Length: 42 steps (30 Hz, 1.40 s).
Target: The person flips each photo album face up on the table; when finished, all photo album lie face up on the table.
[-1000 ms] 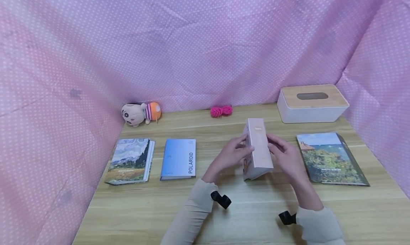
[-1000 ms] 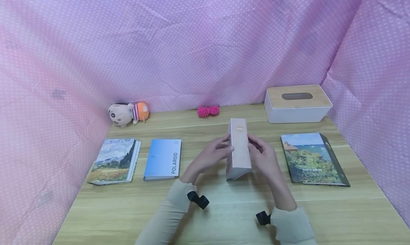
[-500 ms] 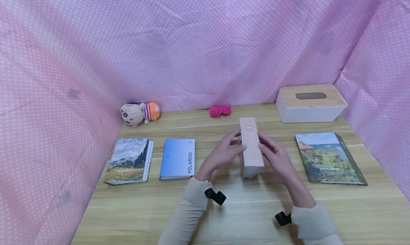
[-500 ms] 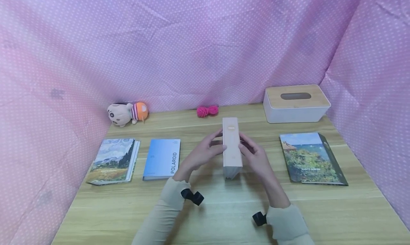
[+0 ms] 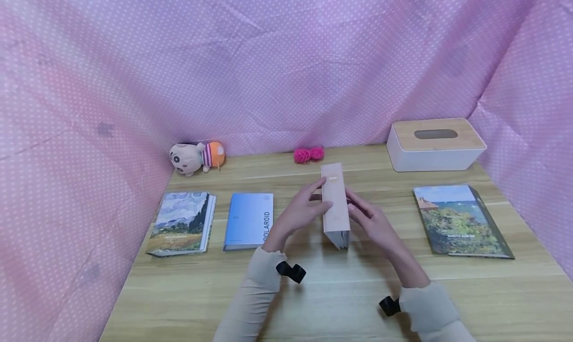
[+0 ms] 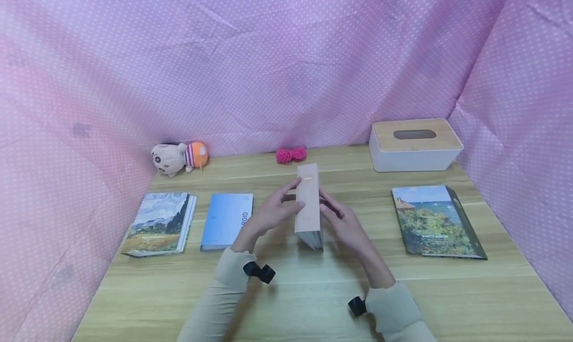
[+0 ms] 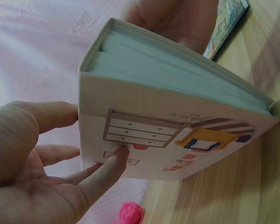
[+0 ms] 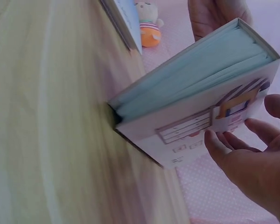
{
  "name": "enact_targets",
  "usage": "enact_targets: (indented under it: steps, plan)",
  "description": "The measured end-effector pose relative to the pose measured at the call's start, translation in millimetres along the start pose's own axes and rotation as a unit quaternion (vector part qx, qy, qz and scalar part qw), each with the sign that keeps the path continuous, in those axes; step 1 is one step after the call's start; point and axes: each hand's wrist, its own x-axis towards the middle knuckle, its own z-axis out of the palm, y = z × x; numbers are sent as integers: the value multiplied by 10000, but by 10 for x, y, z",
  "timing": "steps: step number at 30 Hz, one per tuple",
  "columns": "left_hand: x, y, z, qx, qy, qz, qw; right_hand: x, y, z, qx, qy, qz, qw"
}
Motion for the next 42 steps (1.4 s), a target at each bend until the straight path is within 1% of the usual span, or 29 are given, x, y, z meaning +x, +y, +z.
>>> enact_targets:
  steps: [3,5,8,10,14,17,22,27,30,31,36,38,42]
  plan:
    - [-26,-7,-40,244,53,-33,9997,19,41,38,-232,-78,-39,9997]
    - [-39,-16,-63,348,78,-44,9994,27,68,59,-434,-81,15,9990]
    - [-49,-38,-97,446,132,-46,9989,32,98,86,-634,-129,166,9978]
    - [-54,-52,-118,444,176,-51,9988,35,109,105,-677,-180,329,9970]
    - [-75,-61,-162,518,280,-191,9981,40,120,139,-738,-282,611,9950]
    - [-89,-73,-201,651,355,-294,9968,44,138,158,-867,-341,704,9932]
    - [-104,-120,-264,735,363,-319,9961,47,182,175,-1202,-363,842,9885]
    - [-132,-164,-305,708,345,-481,9957,56,221,193,-1391,-343,982,9848]
    - [-149,-191,-311,663,334,-522,9959,54,239,197,-1512,-350,979,9830]
    - [-155,-201,-311,596,309,-527,9964,53,242,197,-1547,-330,976,9826]
    - [-176,-281,-298,330,161,-749,9965,56,250,190,-1851,-237,990,9774]
    - [-175,-324,-287,340,122,-818,9960,58,254,187,-1973,-206,991,9751]
    - [-174,-390,-268,324,109,-825,9960,64,264,181,-2090,-182,1001,9726]
